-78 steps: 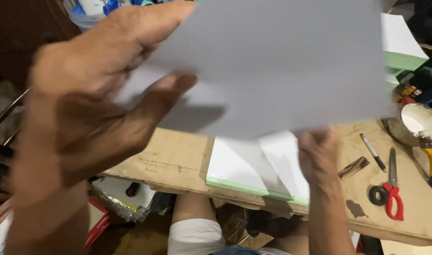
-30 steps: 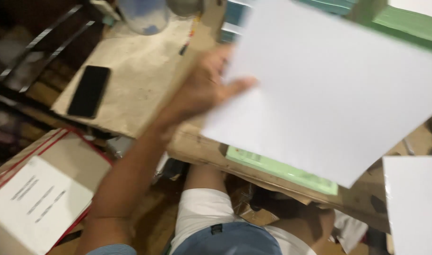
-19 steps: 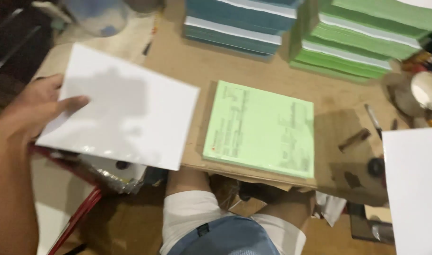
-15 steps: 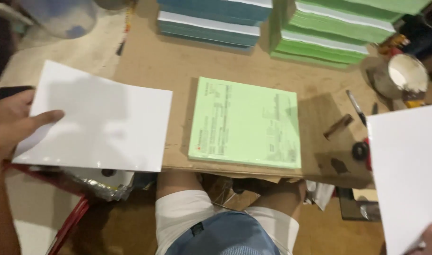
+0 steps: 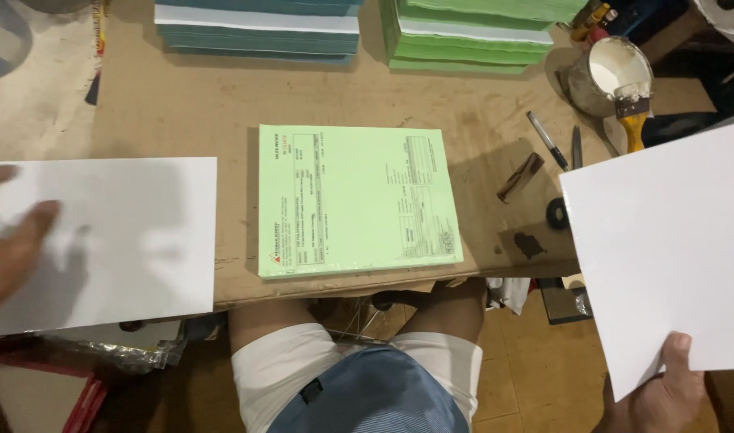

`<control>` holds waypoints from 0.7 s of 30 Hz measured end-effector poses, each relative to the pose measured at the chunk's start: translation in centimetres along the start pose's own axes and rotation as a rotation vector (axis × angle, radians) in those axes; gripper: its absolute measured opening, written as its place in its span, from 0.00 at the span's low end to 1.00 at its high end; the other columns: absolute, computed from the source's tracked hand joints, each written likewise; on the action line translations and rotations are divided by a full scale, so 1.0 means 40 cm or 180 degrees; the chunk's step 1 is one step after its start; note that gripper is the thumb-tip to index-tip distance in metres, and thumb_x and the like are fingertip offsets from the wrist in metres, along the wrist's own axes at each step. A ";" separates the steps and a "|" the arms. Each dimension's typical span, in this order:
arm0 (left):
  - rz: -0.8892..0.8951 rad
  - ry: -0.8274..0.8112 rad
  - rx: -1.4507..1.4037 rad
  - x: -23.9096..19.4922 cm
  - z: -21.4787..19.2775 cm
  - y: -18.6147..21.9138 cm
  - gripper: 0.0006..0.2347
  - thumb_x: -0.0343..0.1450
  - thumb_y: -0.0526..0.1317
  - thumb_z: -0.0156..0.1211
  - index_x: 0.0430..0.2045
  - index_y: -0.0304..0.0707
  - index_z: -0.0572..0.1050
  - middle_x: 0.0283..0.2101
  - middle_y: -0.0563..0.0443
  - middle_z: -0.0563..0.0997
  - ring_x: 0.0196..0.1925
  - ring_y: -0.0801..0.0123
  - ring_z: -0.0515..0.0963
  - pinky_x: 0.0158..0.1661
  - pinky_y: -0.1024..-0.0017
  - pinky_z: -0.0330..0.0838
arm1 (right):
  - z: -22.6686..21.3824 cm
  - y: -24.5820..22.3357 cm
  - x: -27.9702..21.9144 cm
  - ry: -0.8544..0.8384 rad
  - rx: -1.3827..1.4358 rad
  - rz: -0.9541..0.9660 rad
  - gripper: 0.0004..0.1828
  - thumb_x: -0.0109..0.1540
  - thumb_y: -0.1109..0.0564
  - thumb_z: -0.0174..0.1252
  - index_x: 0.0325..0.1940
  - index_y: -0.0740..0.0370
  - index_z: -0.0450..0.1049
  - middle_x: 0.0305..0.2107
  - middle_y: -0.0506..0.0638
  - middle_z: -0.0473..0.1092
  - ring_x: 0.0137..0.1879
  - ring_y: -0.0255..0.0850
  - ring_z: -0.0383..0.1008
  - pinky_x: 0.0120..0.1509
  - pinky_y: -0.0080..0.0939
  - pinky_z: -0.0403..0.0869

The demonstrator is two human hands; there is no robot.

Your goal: The person sits on the floor and handles stacks of white and green paper on a wooden table. They pick up a green document, place it on the table, and then use scissors to cut the document along its edge. A dog is visible lying on the floor nearby.

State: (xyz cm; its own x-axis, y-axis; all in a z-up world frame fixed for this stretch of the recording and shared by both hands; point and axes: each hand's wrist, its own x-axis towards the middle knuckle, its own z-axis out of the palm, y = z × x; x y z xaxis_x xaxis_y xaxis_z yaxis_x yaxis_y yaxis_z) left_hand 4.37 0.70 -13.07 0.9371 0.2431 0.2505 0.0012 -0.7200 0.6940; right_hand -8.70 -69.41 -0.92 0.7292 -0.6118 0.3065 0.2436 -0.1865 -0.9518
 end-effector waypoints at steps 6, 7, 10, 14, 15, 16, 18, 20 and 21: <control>0.1675 0.0131 0.0732 -0.098 0.110 0.470 0.15 0.70 0.36 0.75 0.50 0.32 0.83 0.53 0.38 0.84 0.61 0.51 0.80 0.68 0.59 0.66 | -0.009 0.038 0.019 0.0175 0.0525 0.0215 0.39 0.65 0.44 0.56 0.80 0.57 0.59 0.71 0.49 0.65 0.78 0.44 0.68 0.86 0.46 0.73; 0.1458 -0.0240 0.0411 -0.115 0.135 0.522 0.15 0.66 0.35 0.74 0.47 0.37 0.81 0.56 0.40 0.81 0.63 0.50 0.76 0.64 0.57 0.67 | -0.007 0.041 0.016 0.0354 0.0521 0.0307 0.37 0.65 0.44 0.58 0.77 0.57 0.63 0.68 0.47 0.68 0.76 0.42 0.71 0.84 0.43 0.75; 0.1774 -0.0596 0.0127 -0.163 0.240 0.641 0.11 0.66 0.37 0.69 0.41 0.41 0.81 0.54 0.43 0.79 0.62 0.49 0.74 0.62 0.53 0.68 | -0.006 0.051 0.010 0.0467 0.0600 0.0495 0.38 0.62 0.43 0.61 0.74 0.58 0.66 0.65 0.46 0.71 0.74 0.41 0.74 0.81 0.41 0.77; 0.2837 -0.0704 -0.0242 -0.229 0.391 0.765 0.05 0.69 0.37 0.68 0.34 0.36 0.80 0.44 0.43 0.79 0.48 0.55 0.78 0.57 0.51 0.70 | -0.028 0.096 0.006 0.0598 0.0605 0.0658 0.32 0.64 0.45 0.62 0.70 0.57 0.69 0.62 0.47 0.74 0.70 0.41 0.77 0.78 0.42 0.80; 0.2843 -0.0715 -0.0235 -0.242 0.409 0.788 0.05 0.69 0.37 0.68 0.34 0.36 0.80 0.44 0.43 0.79 0.48 0.55 0.78 0.57 0.51 0.70 | -0.017 0.086 0.004 0.0608 0.0609 0.0666 0.32 0.64 0.45 0.62 0.70 0.57 0.69 0.62 0.47 0.74 0.70 0.41 0.77 0.78 0.42 0.80; 0.2829 -0.0680 -0.0201 -0.256 0.428 0.813 0.05 0.68 0.34 0.70 0.32 0.36 0.79 0.44 0.44 0.77 0.47 0.56 0.78 0.53 0.52 0.73 | -0.006 0.077 0.003 0.0443 0.0573 0.0654 0.35 0.64 0.44 0.60 0.74 0.56 0.66 0.65 0.46 0.71 0.72 0.42 0.73 0.80 0.43 0.77; 0.2820 -0.0649 -0.0165 -0.267 0.451 0.845 0.06 0.67 0.31 0.71 0.30 0.35 0.77 0.44 0.45 0.75 0.45 0.57 0.78 0.49 0.52 0.76 | 0.007 0.063 0.001 0.0286 0.0539 0.0642 0.39 0.64 0.43 0.58 0.77 0.56 0.62 0.67 0.46 0.68 0.75 0.42 0.70 0.82 0.44 0.74; 0.2816 -0.0403 -0.0221 -0.260 0.456 0.858 0.05 0.69 0.31 0.70 0.29 0.35 0.77 0.44 0.44 0.76 0.44 0.55 0.78 0.47 0.55 0.72 | 0.017 0.057 -0.003 0.0416 0.0599 0.0726 0.38 0.62 0.43 0.61 0.73 0.59 0.64 0.65 0.47 0.70 0.74 0.43 0.72 0.81 0.44 0.75; 0.2810 -0.0407 -0.0202 -0.250 0.454 0.852 0.05 0.69 0.31 0.70 0.29 0.35 0.77 0.44 0.44 0.76 0.44 0.55 0.78 0.47 0.55 0.72 | 0.015 0.063 0.002 0.0409 0.0609 0.0741 0.38 0.62 0.43 0.61 0.73 0.59 0.64 0.65 0.47 0.70 0.74 0.43 0.72 0.81 0.44 0.75</control>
State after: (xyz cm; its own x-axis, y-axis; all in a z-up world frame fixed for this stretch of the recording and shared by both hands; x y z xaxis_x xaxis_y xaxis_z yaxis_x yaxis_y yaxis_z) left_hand 1.36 -38.05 -4.18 0.6191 -0.4599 0.6366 -0.7549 -0.5720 0.3209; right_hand -7.66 -69.46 -3.28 0.6957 -0.7154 0.0651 0.2043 0.1101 -0.9727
